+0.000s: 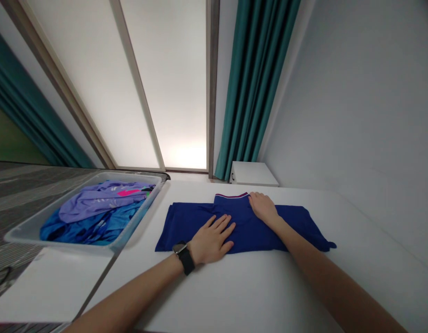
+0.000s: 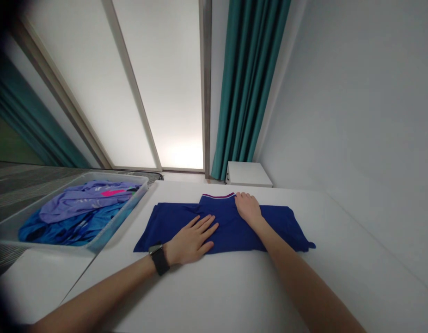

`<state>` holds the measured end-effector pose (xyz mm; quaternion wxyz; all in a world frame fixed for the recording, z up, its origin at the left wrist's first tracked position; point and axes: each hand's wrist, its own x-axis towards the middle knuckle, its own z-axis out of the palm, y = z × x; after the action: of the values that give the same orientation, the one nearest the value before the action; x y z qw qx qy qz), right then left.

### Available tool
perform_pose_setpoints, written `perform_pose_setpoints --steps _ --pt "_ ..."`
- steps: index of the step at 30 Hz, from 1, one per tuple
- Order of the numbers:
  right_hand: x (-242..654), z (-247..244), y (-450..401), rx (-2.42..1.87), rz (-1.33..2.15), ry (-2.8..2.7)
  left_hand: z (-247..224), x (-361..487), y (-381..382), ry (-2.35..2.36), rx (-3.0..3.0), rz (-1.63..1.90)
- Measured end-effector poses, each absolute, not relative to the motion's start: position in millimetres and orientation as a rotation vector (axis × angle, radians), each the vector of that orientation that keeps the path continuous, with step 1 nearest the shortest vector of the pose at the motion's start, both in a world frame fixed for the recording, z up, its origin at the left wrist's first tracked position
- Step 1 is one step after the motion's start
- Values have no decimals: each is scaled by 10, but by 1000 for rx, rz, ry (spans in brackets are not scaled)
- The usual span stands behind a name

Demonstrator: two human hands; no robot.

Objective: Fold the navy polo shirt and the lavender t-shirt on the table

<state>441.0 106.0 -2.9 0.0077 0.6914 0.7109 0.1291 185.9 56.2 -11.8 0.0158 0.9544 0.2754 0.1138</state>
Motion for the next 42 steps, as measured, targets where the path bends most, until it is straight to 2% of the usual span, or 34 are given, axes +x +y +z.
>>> perform_pose_setpoints --steps 9,15,20,23,26,32,42 --pt "4387 -54 690 2183 392 2182 89 1710 392 799 2849 328" --pt "4395 57 773 2265 201 2083 220 1249 720 1343 2690 568" --pt "4015 289 662 2212 481 2318 4 1049 632 1388 2790 472" --pt "3550 295 491 1870 329 2729 -97 1099 542 1358 2869 413" --pt "3206 134 408 1693 143 2917 -149 1134 523 1403 2886 368" --pt "3178 -176 534 1765 -123 2836 -158 1093 515 1442 2898 325" --pt "3213 -152 447 1744 -191 2810 -206 683 943 1516 2559 527"
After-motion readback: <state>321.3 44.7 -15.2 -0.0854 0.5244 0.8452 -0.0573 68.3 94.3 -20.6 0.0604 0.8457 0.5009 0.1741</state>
